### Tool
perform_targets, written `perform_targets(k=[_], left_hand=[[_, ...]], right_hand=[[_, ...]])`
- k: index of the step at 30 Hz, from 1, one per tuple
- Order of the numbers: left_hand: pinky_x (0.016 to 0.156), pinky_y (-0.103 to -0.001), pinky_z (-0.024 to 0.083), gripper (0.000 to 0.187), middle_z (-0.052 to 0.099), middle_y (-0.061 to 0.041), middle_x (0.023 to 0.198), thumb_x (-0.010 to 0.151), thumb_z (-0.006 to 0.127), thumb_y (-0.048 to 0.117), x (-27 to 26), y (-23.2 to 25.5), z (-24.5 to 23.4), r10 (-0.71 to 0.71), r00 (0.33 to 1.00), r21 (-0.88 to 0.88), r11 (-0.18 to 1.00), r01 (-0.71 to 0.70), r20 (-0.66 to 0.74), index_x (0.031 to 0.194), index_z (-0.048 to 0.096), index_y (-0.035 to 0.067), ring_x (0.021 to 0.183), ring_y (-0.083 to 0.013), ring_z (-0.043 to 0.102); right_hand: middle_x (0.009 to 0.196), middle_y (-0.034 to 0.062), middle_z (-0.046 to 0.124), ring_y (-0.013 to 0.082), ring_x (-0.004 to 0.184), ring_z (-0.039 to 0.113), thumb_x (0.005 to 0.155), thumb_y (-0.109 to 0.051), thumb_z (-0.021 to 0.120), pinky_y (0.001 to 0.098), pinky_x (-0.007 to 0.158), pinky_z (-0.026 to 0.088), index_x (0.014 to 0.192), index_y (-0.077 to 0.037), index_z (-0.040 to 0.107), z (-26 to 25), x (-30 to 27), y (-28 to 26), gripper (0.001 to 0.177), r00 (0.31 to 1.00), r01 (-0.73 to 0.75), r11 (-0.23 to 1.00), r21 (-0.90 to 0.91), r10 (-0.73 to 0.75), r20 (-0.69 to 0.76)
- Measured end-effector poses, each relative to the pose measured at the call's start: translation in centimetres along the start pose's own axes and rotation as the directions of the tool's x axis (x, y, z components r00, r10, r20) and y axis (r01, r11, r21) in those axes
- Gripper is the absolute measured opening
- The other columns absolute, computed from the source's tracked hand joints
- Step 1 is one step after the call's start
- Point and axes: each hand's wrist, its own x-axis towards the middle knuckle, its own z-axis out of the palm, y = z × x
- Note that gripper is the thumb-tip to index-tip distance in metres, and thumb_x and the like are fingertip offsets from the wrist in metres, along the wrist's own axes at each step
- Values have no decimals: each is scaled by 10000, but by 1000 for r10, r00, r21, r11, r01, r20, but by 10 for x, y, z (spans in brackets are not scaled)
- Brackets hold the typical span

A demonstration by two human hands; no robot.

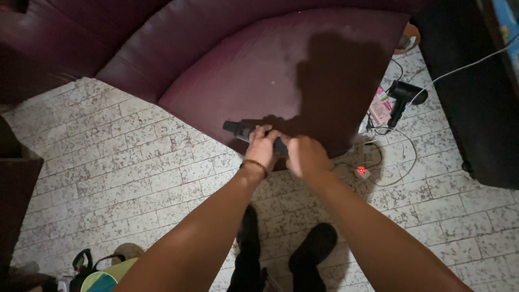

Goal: Vacuuming a purple armchair in a messy bedroom.

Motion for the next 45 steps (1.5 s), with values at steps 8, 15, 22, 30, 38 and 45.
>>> perform_targets(k=[8, 15, 22, 30, 38, 45], left_hand=[[1192, -488, 366, 680, 432, -152, 1541, 696, 795, -33, 7, -52, -5, 142, 985, 13, 990, -141, -96, 1317, 620, 181, 1448, -449, 343], [1167, -506, 339, 625, 446, -132, 1500, 691, 866, 103, 12, -91, -22, 156, 980, -44, 986, -162, -126, 1259, 620, 187, 1427, -468, 331], [1173, -489, 381, 623, 482, -142, 1479, 686, 832, 45, 15, -123, -30, 212, 957, -46, 973, -226, -198, 1259, 635, 189, 1408, -454, 392], [1162, -517, 355, 668, 397, -153, 1539, 702, 808, -31, 15, -109, -28, 159, 984, -6, 987, -160, -81, 1300, 607, 184, 1434, -461, 327], [1175, -520, 339, 643, 426, -163, 1503, 675, 813, 21, 12, -69, 3, 171, 979, -9, 985, -173, -115, 1264, 618, 189, 1441, -479, 306], [1149, -554, 373, 518, 467, -181, 1488, 762, 807, 134, 16, -24, 34, 234, 960, 25, 972, -232, -152, 1251, 651, 203, 1400, -523, 354]], right_hand=[[941, 207, 716, 409, 870, 715, 744, -46, 734, 500, 802, 588, 1358, -170, 653, 7, 10, -31, 632, 983, 116, 993, 23, -112, -142], [953, 218, 724, 421, 881, 711, 759, -53, 719, 515, 792, 586, 1266, -148, 709, 32, 34, -63, 516, 971, 117, 991, 64, -101, -219], [985, 205, 722, 414, 901, 704, 746, -204, 809, 521, 800, 573, 1193, -145, 706, 16, 37, -102, 462, 989, 82, 992, 98, -69, -131], [951, 189, 721, 402, 890, 718, 823, -72, 720, 512, 788, 585, 1201, -148, 719, 29, 36, -84, 386, 978, 101, 994, 36, -93, -184], [954, 205, 719, 400, 859, 716, 777, -26, 696, 506, 777, 583, 1269, -124, 682, 10, 6, -43, 501, 985, 95, 992, 84, -81, -154], [962, 180, 731, 406, 886, 707, 771, -59, 697, 512, 791, 578, 1200, -177, 719, 12, -6, 12, 445, 987, 5, 998, 70, 6, -162]])
